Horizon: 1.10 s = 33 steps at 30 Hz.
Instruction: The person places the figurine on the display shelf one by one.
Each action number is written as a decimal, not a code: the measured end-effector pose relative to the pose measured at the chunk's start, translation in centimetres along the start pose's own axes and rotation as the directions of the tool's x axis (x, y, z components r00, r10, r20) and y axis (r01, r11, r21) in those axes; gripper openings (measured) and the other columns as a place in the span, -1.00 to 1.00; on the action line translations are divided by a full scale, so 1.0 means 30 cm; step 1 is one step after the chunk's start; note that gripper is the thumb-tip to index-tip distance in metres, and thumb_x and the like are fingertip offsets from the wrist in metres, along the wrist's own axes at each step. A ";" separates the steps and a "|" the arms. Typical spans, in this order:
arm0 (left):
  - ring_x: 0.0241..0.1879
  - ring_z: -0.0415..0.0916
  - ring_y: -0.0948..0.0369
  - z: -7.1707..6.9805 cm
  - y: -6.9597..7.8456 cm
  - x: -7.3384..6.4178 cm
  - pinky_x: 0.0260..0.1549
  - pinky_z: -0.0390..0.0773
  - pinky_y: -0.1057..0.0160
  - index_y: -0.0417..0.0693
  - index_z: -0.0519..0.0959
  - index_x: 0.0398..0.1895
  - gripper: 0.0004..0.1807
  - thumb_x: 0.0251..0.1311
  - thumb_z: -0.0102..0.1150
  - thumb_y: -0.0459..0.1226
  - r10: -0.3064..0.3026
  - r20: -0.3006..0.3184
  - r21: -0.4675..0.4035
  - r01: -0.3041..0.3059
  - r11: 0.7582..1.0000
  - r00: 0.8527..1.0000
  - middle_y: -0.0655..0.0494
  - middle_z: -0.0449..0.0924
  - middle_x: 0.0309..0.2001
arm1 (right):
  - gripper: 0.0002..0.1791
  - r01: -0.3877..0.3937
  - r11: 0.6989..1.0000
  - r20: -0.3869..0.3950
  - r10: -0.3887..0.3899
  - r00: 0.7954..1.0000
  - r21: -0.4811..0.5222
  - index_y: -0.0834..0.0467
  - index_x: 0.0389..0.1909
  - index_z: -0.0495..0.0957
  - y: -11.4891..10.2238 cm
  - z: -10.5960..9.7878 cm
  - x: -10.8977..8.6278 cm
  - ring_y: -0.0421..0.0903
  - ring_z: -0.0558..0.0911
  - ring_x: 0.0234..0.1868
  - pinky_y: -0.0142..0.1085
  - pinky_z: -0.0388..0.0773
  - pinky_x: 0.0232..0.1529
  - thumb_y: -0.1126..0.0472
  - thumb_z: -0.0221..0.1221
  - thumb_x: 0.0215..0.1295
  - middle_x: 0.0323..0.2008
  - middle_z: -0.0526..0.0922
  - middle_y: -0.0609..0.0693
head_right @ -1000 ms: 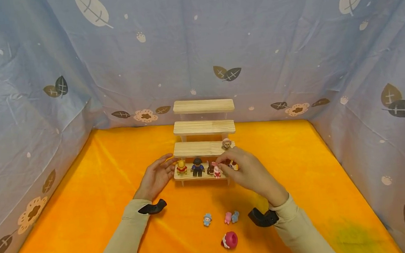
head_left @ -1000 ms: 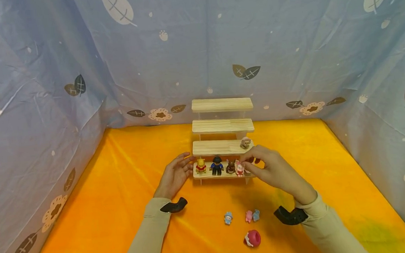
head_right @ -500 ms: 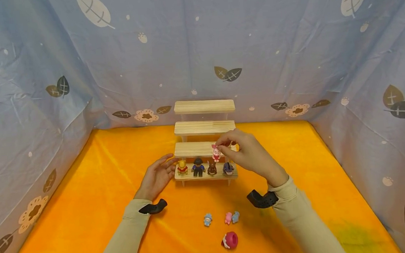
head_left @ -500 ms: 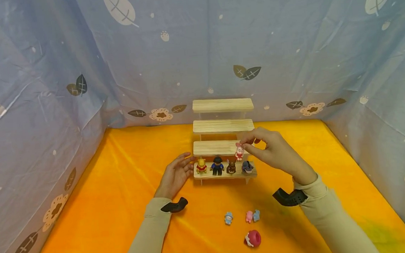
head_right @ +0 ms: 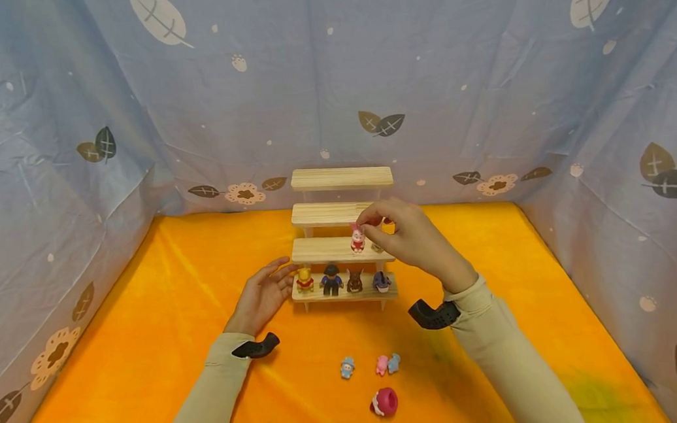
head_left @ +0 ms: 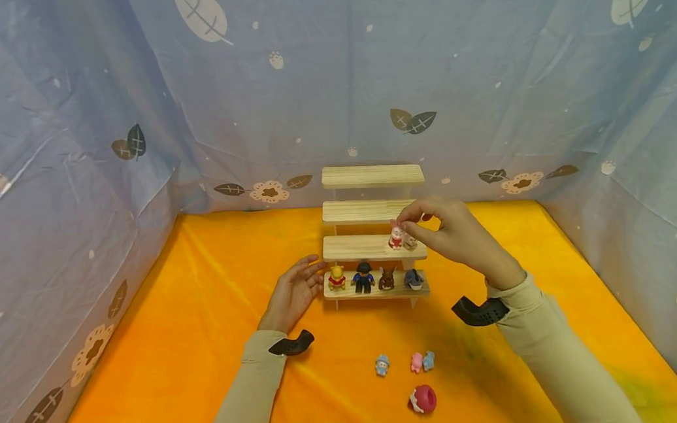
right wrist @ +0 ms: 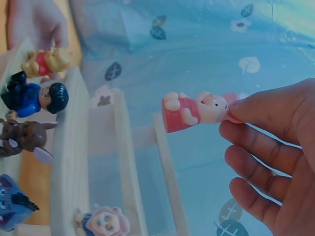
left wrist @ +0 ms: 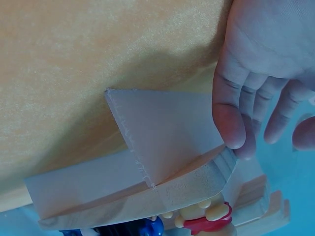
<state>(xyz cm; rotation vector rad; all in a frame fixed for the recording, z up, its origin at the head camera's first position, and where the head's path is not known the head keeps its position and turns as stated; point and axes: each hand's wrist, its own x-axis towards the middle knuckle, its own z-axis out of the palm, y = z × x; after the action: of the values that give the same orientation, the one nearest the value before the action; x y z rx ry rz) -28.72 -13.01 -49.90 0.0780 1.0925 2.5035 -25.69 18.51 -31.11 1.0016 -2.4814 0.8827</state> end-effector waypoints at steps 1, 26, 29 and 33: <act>-0.20 0.47 0.21 0.001 0.000 0.001 -0.13 0.49 0.29 -0.18 0.24 0.40 -0.55 0.64 -0.27 -0.13 0.002 0.000 0.003 -0.002 1.000 1.000 0.05 0.57 0.10 | -0.85 -0.006 1.000 0.002 0.006 1.000 0.001 0.06 -0.14 0.70 0.000 -0.001 0.007 -0.24 0.59 -0.28 -0.28 0.53 -0.20 0.33 0.28 0.35 -0.18 0.76 -0.08; -0.17 0.45 0.18 -0.004 -0.002 0.001 -0.12 0.51 0.29 -0.25 0.11 0.50 -0.44 0.62 -0.22 -0.12 0.004 -0.003 -0.001 -0.004 1.000 1.000 0.06 0.60 0.09 | -0.85 -0.127 0.992 0.043 0.128 0.991 -0.025 0.12 -0.07 0.70 0.055 0.044 0.105 -0.03 0.61 -0.10 -0.08 0.52 -0.09 0.25 0.22 0.44 -0.06 0.75 0.05; -0.17 0.45 0.19 -0.005 -0.002 -0.001 -0.12 0.50 0.29 -0.24 0.13 0.49 -0.45 0.62 -0.22 -0.12 0.004 -0.001 0.002 -0.004 1.000 1.000 0.06 0.60 0.09 | -0.85 -0.142 0.990 0.048 0.143 0.989 -0.020 0.11 -0.07 0.69 0.065 0.057 0.107 -0.03 0.60 -0.12 -0.08 0.50 -0.08 0.23 0.21 0.45 -0.07 0.74 0.04; -0.17 0.46 0.20 -0.007 -0.002 -0.002 -0.11 0.50 0.29 -0.20 0.21 0.43 -0.51 0.62 -0.22 -0.12 0.006 0.002 0.005 -0.006 1.000 1.000 0.06 0.59 0.08 | -0.85 -0.158 0.987 0.050 0.158 0.986 -0.013 0.10 -0.06 0.69 0.078 0.073 0.108 -0.02 0.60 -0.12 -0.05 0.51 -0.06 0.23 0.21 0.44 -0.07 0.74 0.04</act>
<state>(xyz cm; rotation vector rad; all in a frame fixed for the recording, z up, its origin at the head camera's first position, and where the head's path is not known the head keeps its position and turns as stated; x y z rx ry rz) -28.69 -13.15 -50.07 0.0851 1.0989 2.5054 -29.75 16.74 -32.14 0.8428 -2.6348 0.9023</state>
